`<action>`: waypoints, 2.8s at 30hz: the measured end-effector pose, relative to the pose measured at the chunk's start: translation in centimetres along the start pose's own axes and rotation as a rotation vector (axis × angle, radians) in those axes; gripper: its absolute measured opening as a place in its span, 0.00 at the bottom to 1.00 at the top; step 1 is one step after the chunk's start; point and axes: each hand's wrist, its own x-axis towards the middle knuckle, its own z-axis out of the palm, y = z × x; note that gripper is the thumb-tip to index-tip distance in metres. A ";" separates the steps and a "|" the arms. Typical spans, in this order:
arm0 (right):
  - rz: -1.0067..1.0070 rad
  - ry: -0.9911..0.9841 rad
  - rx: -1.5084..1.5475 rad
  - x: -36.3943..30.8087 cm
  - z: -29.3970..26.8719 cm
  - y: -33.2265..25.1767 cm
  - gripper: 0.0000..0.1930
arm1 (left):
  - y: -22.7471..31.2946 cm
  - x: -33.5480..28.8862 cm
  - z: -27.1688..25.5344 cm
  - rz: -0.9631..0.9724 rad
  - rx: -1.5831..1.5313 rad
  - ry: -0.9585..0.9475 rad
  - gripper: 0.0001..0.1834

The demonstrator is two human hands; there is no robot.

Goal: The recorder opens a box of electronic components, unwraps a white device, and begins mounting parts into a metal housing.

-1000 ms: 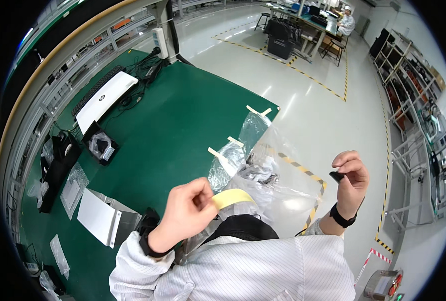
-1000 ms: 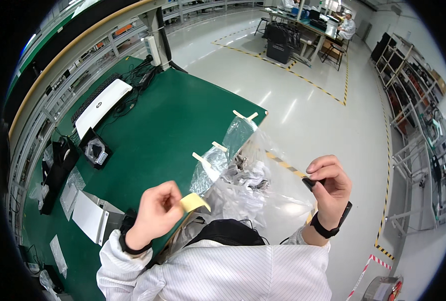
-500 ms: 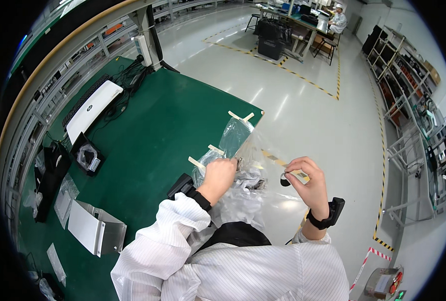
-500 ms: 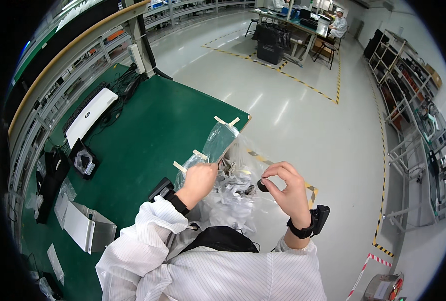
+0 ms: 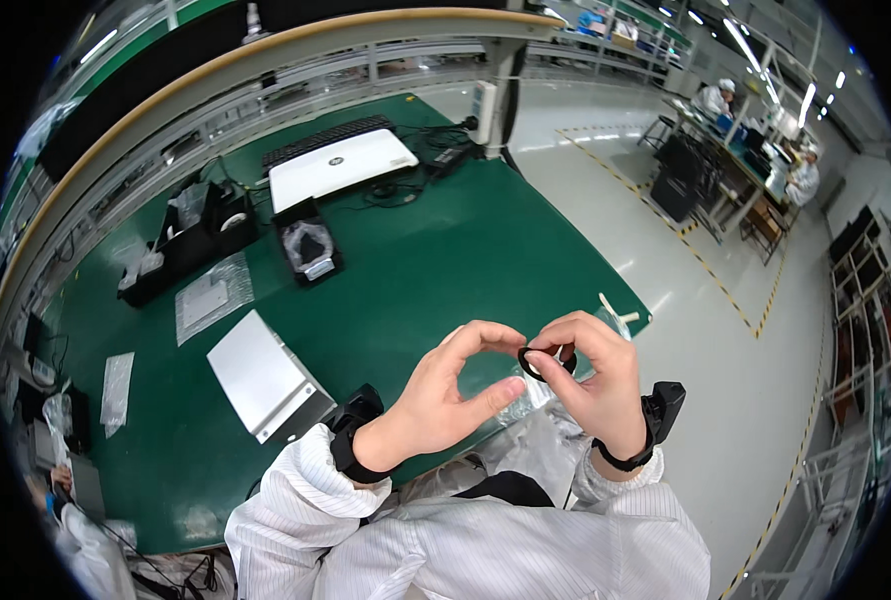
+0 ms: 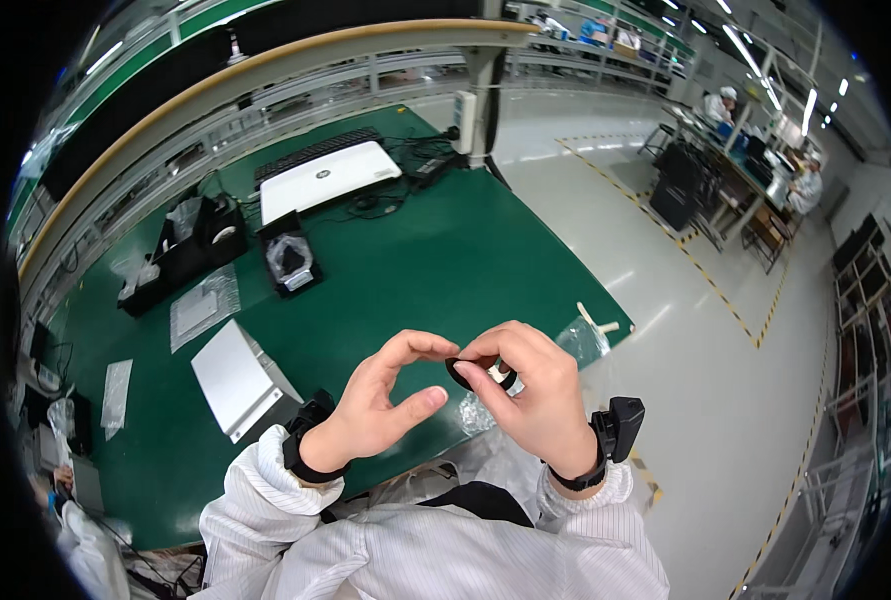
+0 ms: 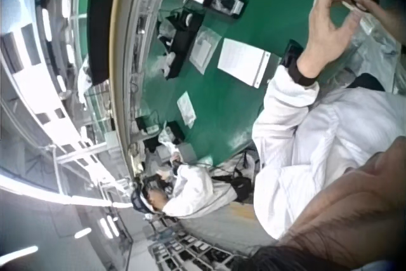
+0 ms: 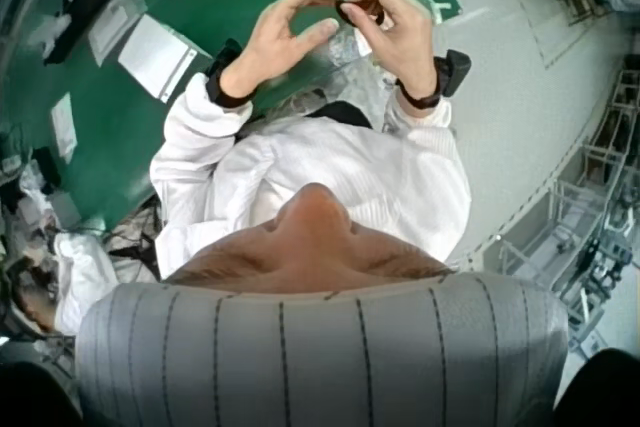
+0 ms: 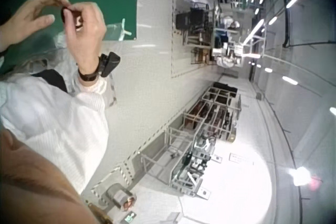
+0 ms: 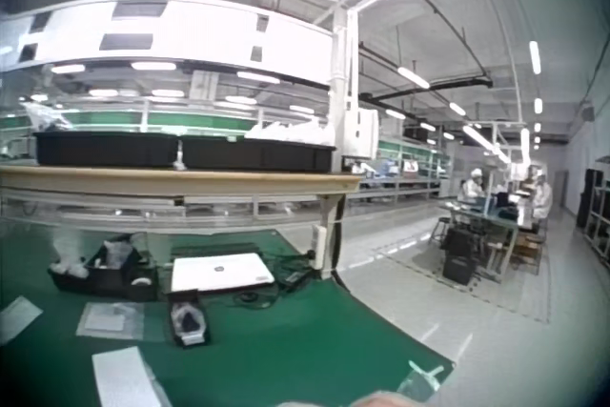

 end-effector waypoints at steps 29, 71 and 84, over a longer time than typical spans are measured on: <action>-0.203 -0.435 0.376 9.7 18.1 -5.5 0.18 | 4.1 -11.2 -16.0 -0.317 0.323 0.456 0.08; 0.482 -0.933 0.525 9.5 34.0 1.9 0.06 | -5.3 -27.1 -19.0 0.007 1.353 0.417 0.15; 0.570 -0.876 0.581 10.1 34.3 2.3 0.09 | -6.5 -25.6 -20.3 0.044 1.352 0.480 0.11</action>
